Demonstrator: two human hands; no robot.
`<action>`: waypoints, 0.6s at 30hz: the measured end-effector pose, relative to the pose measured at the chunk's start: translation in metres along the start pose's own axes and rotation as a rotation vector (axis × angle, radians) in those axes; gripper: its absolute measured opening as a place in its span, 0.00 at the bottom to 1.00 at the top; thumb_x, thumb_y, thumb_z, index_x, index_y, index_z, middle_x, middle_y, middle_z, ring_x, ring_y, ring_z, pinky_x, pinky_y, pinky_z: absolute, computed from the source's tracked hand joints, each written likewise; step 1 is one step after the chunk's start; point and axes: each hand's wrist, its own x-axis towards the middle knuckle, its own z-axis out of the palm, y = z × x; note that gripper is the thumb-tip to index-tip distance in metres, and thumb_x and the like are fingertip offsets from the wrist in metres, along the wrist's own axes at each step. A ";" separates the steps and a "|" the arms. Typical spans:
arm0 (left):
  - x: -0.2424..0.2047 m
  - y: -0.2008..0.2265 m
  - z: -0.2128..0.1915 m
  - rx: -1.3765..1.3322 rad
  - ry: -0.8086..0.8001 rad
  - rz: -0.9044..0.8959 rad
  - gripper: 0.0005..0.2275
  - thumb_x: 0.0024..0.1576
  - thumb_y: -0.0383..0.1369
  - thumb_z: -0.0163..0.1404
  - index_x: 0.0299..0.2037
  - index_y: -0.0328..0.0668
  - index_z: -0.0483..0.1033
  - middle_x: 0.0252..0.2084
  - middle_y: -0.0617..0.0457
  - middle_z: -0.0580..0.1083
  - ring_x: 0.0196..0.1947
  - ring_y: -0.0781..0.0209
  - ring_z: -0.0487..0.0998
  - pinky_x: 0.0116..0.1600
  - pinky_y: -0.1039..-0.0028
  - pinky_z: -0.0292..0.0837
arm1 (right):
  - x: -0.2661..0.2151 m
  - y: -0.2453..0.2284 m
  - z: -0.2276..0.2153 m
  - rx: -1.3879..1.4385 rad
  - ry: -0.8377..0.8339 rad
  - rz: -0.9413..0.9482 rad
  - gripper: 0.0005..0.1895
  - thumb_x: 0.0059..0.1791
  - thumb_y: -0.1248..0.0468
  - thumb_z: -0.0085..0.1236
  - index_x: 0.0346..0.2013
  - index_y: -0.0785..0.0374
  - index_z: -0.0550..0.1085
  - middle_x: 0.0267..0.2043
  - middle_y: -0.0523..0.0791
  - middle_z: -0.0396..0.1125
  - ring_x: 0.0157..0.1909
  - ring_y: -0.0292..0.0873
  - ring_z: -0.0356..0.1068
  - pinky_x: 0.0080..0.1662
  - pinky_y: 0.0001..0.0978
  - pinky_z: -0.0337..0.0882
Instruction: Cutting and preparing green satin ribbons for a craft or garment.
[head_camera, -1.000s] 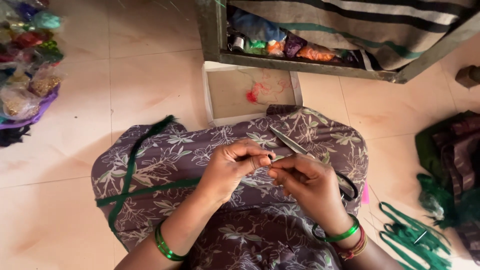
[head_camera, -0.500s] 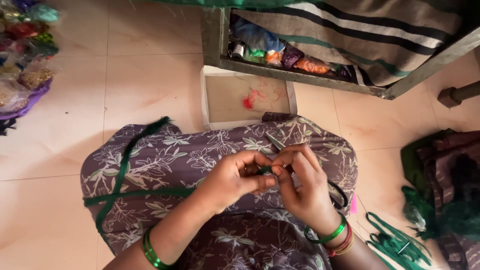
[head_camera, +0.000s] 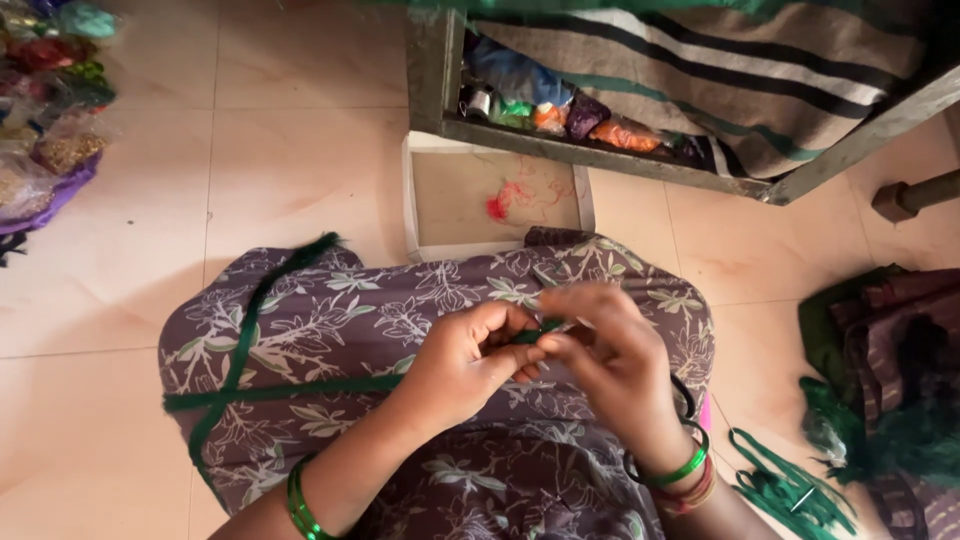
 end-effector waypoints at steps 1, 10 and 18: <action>-0.002 0.003 0.001 0.077 0.020 0.004 0.04 0.59 0.22 0.53 0.43 0.30 0.74 0.36 0.52 0.78 0.35 0.69 0.81 0.41 0.77 0.81 | -0.001 -0.003 -0.001 -0.436 -0.062 -0.288 0.09 0.49 0.73 0.54 0.44 0.66 0.75 0.45 0.46 0.73 0.41 0.40 0.75 0.42 0.31 0.77; -0.011 0.004 -0.019 0.172 -0.028 0.041 0.03 0.61 0.23 0.51 0.43 0.33 0.73 0.35 0.55 0.77 0.35 0.68 0.82 0.43 0.77 0.81 | 0.049 -0.023 -0.149 -0.919 0.338 -0.538 0.08 0.55 0.81 0.47 0.42 0.69 0.70 0.43 0.46 0.70 0.40 0.40 0.73 0.42 0.29 0.74; -0.013 0.044 -0.012 -0.060 -0.307 0.100 0.04 0.59 0.25 0.56 0.39 0.31 0.77 0.55 0.47 0.69 0.45 0.69 0.75 0.53 0.75 0.77 | 0.059 -0.011 -0.177 -0.746 0.431 -0.544 0.02 0.61 0.75 0.56 0.48 0.72 0.73 0.44 0.45 0.70 0.41 0.34 0.71 0.44 0.28 0.77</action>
